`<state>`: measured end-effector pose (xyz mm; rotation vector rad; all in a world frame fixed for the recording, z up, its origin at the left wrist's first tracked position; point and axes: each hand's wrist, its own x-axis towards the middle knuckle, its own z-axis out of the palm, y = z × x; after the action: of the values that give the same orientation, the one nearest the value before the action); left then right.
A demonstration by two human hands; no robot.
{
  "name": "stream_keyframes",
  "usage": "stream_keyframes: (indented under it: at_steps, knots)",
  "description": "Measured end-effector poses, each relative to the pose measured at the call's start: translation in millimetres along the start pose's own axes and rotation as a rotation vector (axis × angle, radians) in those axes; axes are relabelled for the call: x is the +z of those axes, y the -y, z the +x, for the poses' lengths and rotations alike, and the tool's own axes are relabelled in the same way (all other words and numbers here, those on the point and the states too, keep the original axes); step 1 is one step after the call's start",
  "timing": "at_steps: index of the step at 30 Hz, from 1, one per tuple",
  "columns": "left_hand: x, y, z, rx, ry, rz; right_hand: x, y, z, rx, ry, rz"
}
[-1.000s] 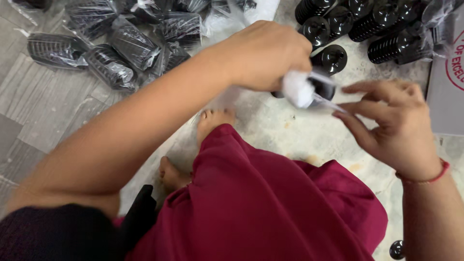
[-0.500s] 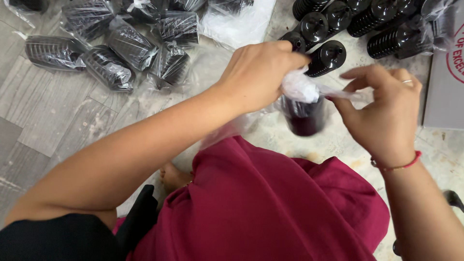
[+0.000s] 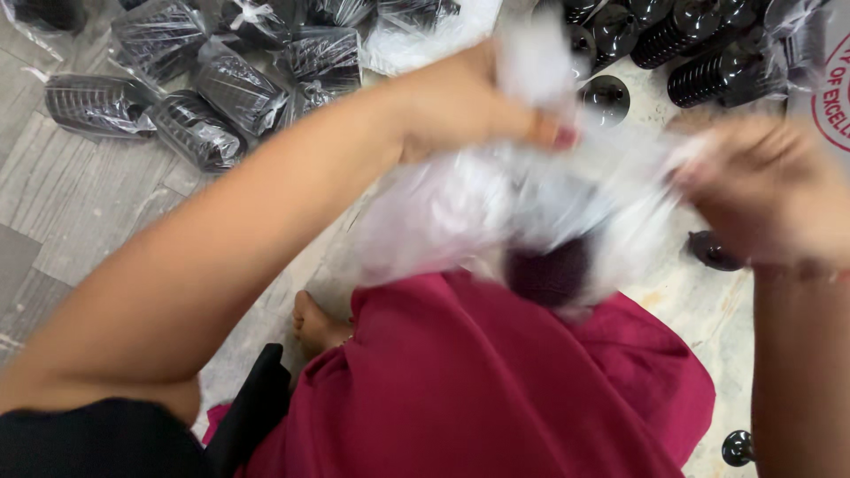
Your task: The person sits on the floor and packs black plastic hair roller brushes into clear plastic bags one at a time, twisting the bags closed and setting the bagged items aside with the other finished pieces.
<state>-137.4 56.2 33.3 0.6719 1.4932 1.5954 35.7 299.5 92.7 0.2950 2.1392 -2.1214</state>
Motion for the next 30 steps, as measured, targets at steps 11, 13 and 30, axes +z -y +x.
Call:
stream_keyframes:
  at_steps: [11, 13, 30]
  knots:
    - [21.3, 15.0, -15.6, 0.091, -0.066, 0.712, 14.0, -36.2, 25.2, -0.053, -0.254, -0.593]
    - [32.4, 4.0, -20.5, 0.130, -0.096, 0.882, 17.7, -36.5, 24.3, -0.118, -0.299, -0.729]
    - [32.5, 51.6, 5.1, 0.007, -0.036, -0.273, 58.3, -8.8, 8.0, -0.026, -0.307, -0.698]
